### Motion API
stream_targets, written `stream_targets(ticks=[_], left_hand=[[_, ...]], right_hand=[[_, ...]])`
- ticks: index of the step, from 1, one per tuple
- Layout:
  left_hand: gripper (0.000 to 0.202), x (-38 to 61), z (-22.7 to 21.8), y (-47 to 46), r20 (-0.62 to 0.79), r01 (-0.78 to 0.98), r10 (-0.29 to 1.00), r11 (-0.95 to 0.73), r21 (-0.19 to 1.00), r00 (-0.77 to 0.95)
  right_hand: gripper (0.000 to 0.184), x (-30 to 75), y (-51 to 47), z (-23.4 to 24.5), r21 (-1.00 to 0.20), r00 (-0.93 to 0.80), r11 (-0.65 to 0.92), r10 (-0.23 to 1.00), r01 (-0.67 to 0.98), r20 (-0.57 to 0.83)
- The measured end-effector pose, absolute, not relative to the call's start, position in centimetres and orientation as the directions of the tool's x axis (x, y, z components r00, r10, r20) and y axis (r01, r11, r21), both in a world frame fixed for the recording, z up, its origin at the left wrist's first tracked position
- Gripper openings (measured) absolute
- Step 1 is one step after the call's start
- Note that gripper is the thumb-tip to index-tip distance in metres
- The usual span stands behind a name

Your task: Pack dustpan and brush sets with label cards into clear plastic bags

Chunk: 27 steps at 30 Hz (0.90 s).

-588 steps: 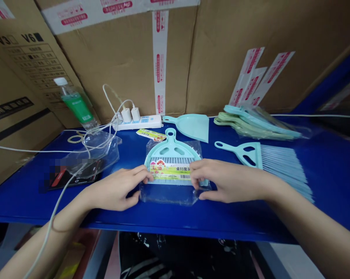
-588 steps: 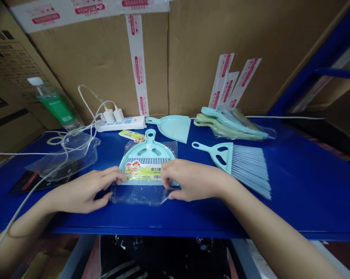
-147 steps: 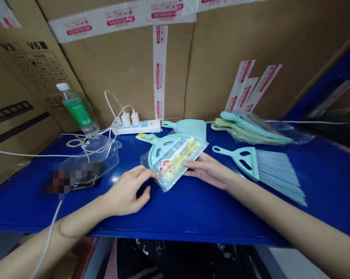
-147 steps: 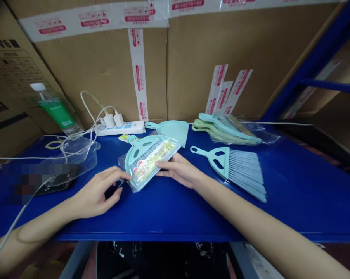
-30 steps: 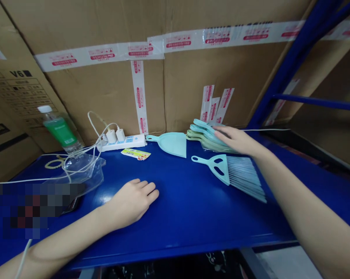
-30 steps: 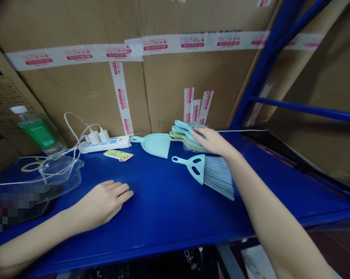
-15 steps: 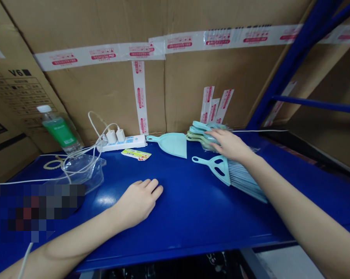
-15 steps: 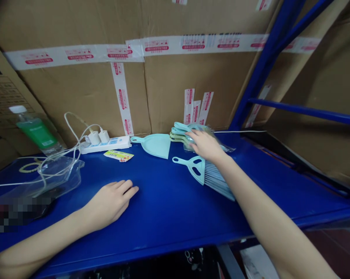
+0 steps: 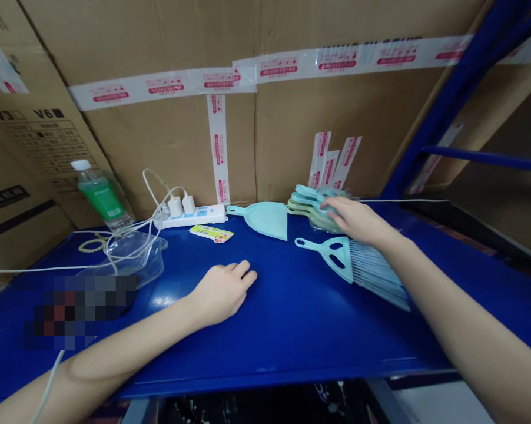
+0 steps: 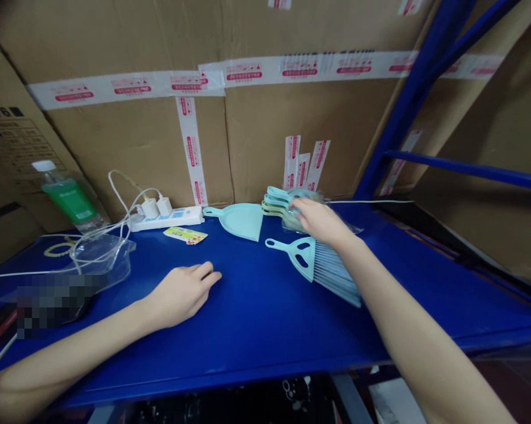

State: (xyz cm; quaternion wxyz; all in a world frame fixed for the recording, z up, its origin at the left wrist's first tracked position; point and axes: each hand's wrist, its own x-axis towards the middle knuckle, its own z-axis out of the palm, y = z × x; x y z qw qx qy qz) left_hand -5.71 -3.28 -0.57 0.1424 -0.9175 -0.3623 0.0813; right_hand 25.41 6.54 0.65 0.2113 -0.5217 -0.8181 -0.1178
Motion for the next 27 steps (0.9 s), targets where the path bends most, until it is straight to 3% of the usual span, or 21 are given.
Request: stream_targets(ticks=[9,14,17,22,27], left_hand=[[0.038,-0.6,-0.6,2.0,0.083,0.684,0.724,-0.6,-0.415,0.685],[0.029,0.7,-0.9,4.3,0.111,0.682,0.706,-0.612,-0.401,0.7],[0.022,0.9,-0.9,4.5,0.106,0.66,0.682,-0.638,-0.396,0.723],[0.021,0.8,-0.8,3.8,0.086,0.611,0.637,-0.68,-0.405,0.766],[0.022,0.5,-0.9,2.5,0.074,0.572,0.601,-0.705,-0.419,0.796]], right_hand=[[0.045,25.2,6.6,0.0,0.052,-0.414,0.443,0.78,0.895,0.469],[0.048,24.4,6.3,0.1,0.152,-0.469,0.461,0.718,0.874,0.515],[0.041,23.1,5.7,0.7,0.23,-0.537,0.494,0.677,0.838,0.503],[0.025,20.9,4.7,1.3,0.249,-0.654,0.606,0.674,0.756,0.343],[0.025,20.2,4.4,0.8,0.123,-0.659,0.648,0.742,0.752,0.119]])
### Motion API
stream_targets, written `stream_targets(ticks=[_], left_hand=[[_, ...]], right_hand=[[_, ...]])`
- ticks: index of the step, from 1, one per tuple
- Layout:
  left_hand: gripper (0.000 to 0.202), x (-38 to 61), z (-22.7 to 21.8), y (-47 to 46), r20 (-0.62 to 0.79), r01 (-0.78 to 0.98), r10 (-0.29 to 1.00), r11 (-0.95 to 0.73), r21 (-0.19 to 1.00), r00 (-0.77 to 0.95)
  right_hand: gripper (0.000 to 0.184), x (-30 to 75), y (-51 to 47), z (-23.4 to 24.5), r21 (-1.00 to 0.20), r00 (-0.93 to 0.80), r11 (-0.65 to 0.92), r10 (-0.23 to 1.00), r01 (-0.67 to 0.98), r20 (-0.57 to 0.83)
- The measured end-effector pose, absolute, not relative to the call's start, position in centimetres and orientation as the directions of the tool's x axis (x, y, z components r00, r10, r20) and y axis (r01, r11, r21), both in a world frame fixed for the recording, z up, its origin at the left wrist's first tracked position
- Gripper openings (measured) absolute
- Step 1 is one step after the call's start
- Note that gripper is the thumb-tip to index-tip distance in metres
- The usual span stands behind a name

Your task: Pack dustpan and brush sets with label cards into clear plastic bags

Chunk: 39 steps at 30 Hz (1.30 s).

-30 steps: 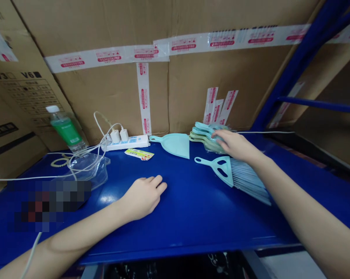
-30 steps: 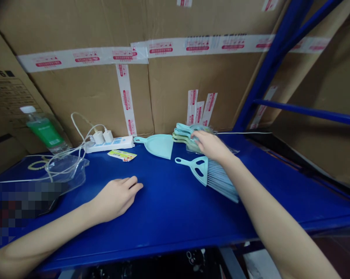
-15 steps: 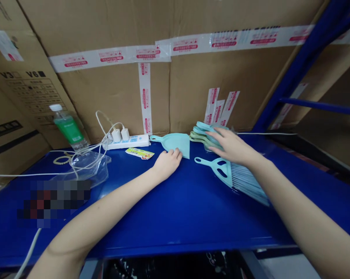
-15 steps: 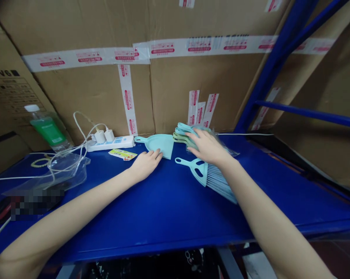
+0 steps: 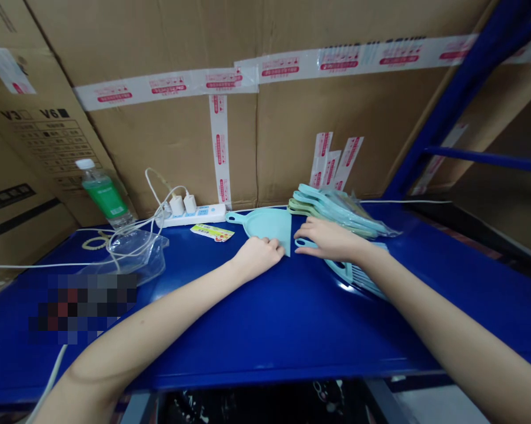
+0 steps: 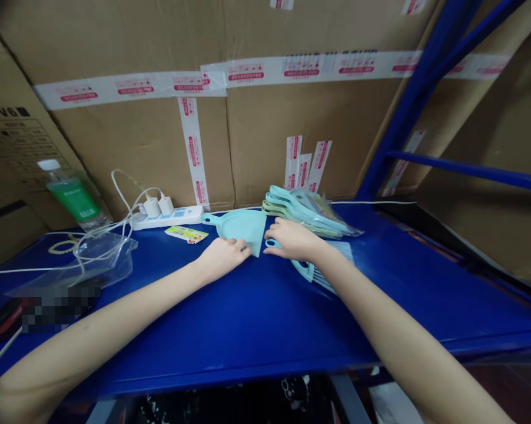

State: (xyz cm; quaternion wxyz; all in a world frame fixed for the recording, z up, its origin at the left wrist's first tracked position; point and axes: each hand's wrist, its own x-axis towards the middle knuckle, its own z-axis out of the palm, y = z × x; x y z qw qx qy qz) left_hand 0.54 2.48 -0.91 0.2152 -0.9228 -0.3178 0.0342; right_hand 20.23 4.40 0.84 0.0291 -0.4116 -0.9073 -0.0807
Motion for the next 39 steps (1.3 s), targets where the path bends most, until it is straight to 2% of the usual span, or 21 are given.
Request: stream_targets(ticks=[9,19,23,27,30,34,36,39], left_hand=[[0.022,-0.9,-1.2,-1.0,0.04,0.524,0.567,-0.73,-0.439,0.823],[0.02,-3.2,-1.8,-3.5,0.049,0.488,0.538,-0.719,-0.494,0.842],[0.022,-4.2,-1.9,-4.1,0.069,0.48,0.518,-0.724,-0.496,0.853],[0.026,-5.0,-2.3,-5.4,0.118,0.467,0.474,-0.738,-0.488,0.872],[0.031,-5.7,-2.3,-6.8,0.184,0.437,0.399,-0.768,-0.469,0.898],[0.034,-7.4,-1.6,-7.3,0.298,0.41,0.296,-0.778,-0.476,0.907],[0.034,-8.8,-1.1,-6.4,0.352,0.492,0.352,-0.72,-0.49,0.867],[0.039,-11.3,-0.7,-4.2,0.376,0.73,0.627,-0.558,-0.394,0.682]], right_hand=[[0.032,20.3,4.0,1.2,0.069,-0.565,0.563,0.824,0.824,0.022],[0.035,19.2,3.5,1.1,0.038,-0.607,0.607,0.788,0.794,0.106],[0.036,18.8,3.7,0.4,0.031,-0.643,0.648,0.747,0.761,0.165],[0.038,18.3,3.9,-0.2,0.017,-0.686,0.72,0.654,0.694,0.32],[0.038,17.8,3.9,-0.7,0.022,-0.72,0.78,0.566,0.626,0.402],[0.037,16.7,3.8,-1.3,-0.008,-0.76,0.839,0.497,0.544,0.419],[0.036,16.2,3.7,-1.4,-0.028,-0.778,0.858,0.479,0.514,0.407],[0.034,15.4,3.7,-1.5,-0.039,-0.797,0.869,0.469,0.493,0.38]])
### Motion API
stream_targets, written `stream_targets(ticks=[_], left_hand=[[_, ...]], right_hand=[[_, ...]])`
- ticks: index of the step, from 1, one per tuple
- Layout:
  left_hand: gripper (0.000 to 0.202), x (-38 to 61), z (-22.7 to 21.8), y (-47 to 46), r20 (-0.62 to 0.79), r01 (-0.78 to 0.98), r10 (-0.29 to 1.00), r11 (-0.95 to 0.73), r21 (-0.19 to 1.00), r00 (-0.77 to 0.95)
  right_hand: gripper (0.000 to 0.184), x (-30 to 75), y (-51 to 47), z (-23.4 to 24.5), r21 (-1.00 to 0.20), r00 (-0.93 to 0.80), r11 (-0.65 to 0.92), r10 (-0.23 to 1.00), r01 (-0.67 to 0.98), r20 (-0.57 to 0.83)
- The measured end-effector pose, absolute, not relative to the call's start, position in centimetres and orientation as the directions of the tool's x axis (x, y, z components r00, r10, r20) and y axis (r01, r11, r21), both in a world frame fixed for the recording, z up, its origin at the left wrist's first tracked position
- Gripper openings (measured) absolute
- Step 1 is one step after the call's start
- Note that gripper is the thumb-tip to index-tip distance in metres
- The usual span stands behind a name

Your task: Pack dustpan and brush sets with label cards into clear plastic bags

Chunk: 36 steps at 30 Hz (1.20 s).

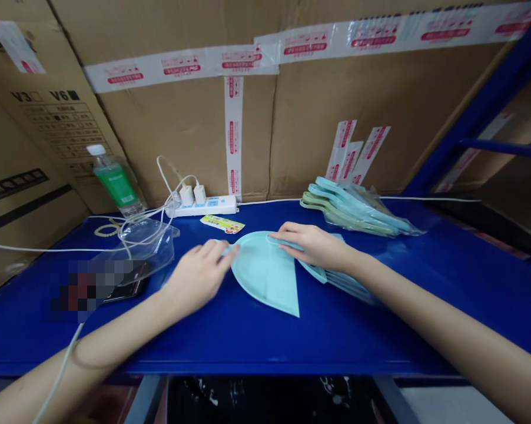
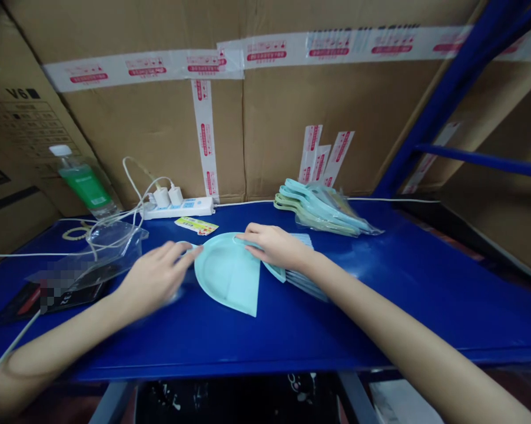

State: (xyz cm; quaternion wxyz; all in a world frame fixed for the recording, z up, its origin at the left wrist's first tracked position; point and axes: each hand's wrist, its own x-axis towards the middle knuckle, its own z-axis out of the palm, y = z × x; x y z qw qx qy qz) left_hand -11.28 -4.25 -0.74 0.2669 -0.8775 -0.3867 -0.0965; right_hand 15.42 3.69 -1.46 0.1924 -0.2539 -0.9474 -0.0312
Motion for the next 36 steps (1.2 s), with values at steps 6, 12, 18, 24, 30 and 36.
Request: stream_targets(ticks=[6,12,18,24,30,36], left_hand=[[0.045,-14.4,-1.1,-1.6,0.283,0.828,0.811,-0.554,0.085,0.513],[0.045,-14.5,-1.8,-1.8,0.256,0.825,0.847,-0.521,0.22,0.466],[0.043,-14.5,-2.0,-1.6,0.25,0.81,0.849,-0.522,0.268,0.465],[0.035,-14.5,-1.9,-1.5,0.239,0.768,0.832,-0.554,0.32,0.5],[0.03,-14.5,-1.9,-1.4,0.249,0.757,0.825,-0.565,0.328,0.507],[0.03,-14.2,-1.7,-1.8,0.239,0.755,0.827,-0.561,0.338,0.508]], right_hand=[[0.031,13.3,3.4,-0.9,-0.091,-0.818,0.875,0.477,0.475,0.32],[0.03,11.2,2.5,-1.3,-0.166,-0.812,0.86,0.509,0.482,0.286],[0.03,12.6,2.3,-1.2,-0.249,-0.783,0.841,0.539,0.48,0.312],[0.03,15.3,3.4,-0.7,-0.299,-0.742,0.784,0.616,0.544,0.265],[0.027,14.1,2.7,-1.1,-0.346,-0.741,0.759,0.636,0.551,0.216],[0.015,13.0,1.8,-1.6,-0.339,-0.704,0.728,0.677,0.596,0.215]])
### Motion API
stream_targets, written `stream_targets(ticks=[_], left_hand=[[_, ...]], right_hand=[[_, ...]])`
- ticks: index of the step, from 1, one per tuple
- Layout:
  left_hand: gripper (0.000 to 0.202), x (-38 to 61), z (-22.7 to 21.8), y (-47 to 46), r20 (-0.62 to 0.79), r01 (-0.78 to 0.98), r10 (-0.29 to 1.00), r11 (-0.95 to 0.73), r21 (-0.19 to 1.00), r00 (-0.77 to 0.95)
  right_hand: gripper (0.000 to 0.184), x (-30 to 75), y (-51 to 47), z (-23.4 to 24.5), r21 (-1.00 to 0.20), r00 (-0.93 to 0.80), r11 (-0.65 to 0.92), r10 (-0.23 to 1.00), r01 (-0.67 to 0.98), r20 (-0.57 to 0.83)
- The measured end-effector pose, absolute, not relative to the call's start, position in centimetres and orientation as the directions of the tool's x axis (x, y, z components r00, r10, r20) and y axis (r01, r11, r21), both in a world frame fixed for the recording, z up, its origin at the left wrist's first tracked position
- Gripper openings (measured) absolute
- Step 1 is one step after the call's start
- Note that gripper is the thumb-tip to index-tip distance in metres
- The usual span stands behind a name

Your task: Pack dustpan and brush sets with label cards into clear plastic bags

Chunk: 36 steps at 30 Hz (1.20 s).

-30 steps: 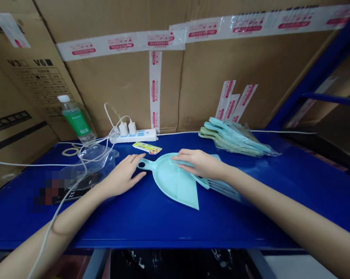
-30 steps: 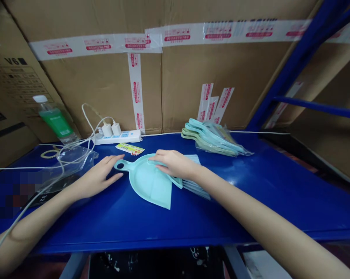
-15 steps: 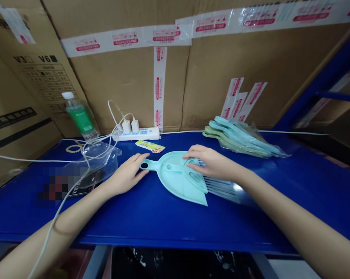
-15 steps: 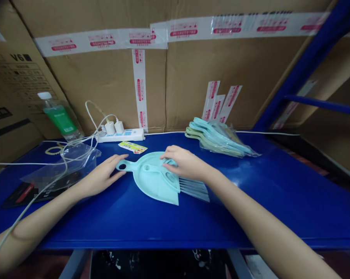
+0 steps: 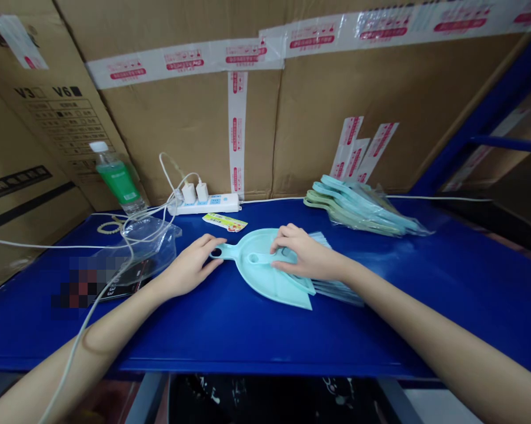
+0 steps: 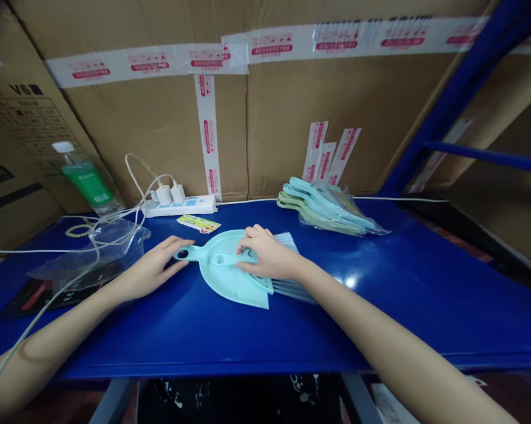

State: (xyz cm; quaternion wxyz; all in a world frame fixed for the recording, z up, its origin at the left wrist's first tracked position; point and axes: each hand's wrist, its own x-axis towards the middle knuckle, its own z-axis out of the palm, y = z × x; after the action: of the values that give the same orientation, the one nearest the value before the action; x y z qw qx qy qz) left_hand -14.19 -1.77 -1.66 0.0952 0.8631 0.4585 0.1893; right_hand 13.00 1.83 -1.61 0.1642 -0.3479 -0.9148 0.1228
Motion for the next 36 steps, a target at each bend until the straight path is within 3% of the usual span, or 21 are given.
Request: stream_targets(ticks=[5,11,18,25,30,36], left_hand=[[0.03,-13.8,-1.5,-2.3,0.233,0.744,0.82,-0.573,0.343,0.524],[0.031,-13.4,-1.4,-2.7,0.213,0.739,0.813,-0.581,0.341,0.541],[0.032,-13.2,-1.3,-2.7,0.219,0.723,0.799,-0.6,0.343,0.559],[0.032,-13.1,-1.2,-2.8,0.203,0.733,0.808,-0.588,0.34,0.554],[0.034,-13.2,-1.4,-2.7,0.203,0.736,0.809,-0.587,0.337,0.552],[0.036,-12.7,-1.7,-3.1,0.201,0.729,0.805,-0.592,0.344,0.559]], right_hand=[[0.007,12.7,1.9,-2.1,-0.294,-0.672,0.748,0.663,0.594,0.33],[0.009,12.5,2.3,-2.2,-0.344,-0.629,0.766,0.643,0.543,0.437],[0.008,12.4,1.7,-1.7,-0.333,-0.676,0.751,0.659,0.57,0.328],[0.02,13.2,1.3,-1.2,-0.306,-0.708,0.749,0.659,0.588,0.253],[0.009,11.8,1.0,-2.1,-0.269,-0.666,0.75,0.661,0.605,0.346],[0.009,10.7,0.7,-2.2,-0.311,-0.612,0.743,0.667,0.593,0.425]])
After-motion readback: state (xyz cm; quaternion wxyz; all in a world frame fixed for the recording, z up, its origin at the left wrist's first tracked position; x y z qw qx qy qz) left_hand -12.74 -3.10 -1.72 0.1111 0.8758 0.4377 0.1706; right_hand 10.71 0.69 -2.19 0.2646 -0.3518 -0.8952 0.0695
